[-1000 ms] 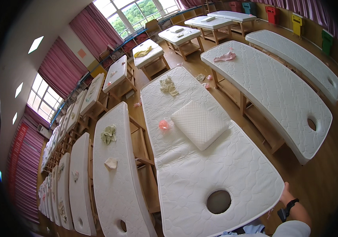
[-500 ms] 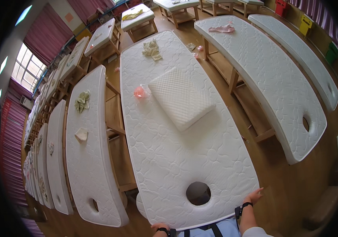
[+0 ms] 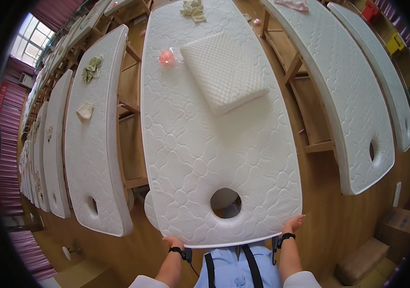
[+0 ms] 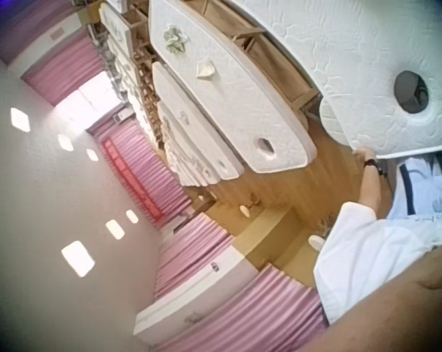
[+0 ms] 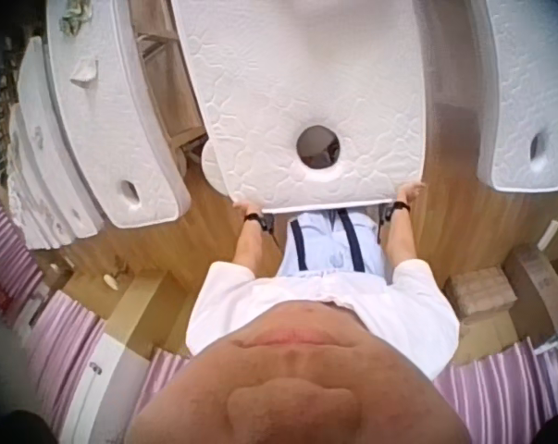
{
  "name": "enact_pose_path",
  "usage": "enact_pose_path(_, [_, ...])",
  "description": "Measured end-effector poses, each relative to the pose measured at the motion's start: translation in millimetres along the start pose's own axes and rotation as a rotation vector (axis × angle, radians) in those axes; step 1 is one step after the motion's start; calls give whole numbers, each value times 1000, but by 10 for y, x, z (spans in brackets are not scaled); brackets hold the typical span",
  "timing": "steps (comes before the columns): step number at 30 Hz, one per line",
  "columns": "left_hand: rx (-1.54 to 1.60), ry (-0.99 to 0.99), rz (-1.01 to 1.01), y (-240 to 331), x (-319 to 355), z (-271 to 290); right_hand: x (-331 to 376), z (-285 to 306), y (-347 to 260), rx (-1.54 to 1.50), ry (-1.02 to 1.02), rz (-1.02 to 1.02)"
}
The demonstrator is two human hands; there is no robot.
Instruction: The person pushes and aligns several massage beds in a large room, then places a pillow on one of the beds.
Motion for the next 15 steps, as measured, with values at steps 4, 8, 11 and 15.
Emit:
enact_pose_path(4, [-50, 115, -412, 78, -232, 142, -895, -794, 505, 43, -579, -183])
enact_pose_path(8, [-275, -301, -772, 900, 152, -99, -754, -451, -133, 494, -437, 527])
enact_pose_path(11, [-203, -248, -772, 1113, 77, -120, 215, -344, -786, 494, -872, 767])
enact_pose_path(15, [-22, -476, -671, 1162, -38, -263, 890, -245, -1163, 745, -1060, 699])
Point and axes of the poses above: each hand's wrist, its own x-axis away from the middle knuckle, its own z-axis out of the back of the hand, y = z × x, the point moved 6 cm from there along -x, towards the middle knuckle, and after that the axes turned 12 degrees about -z, right-handed, at the moved point
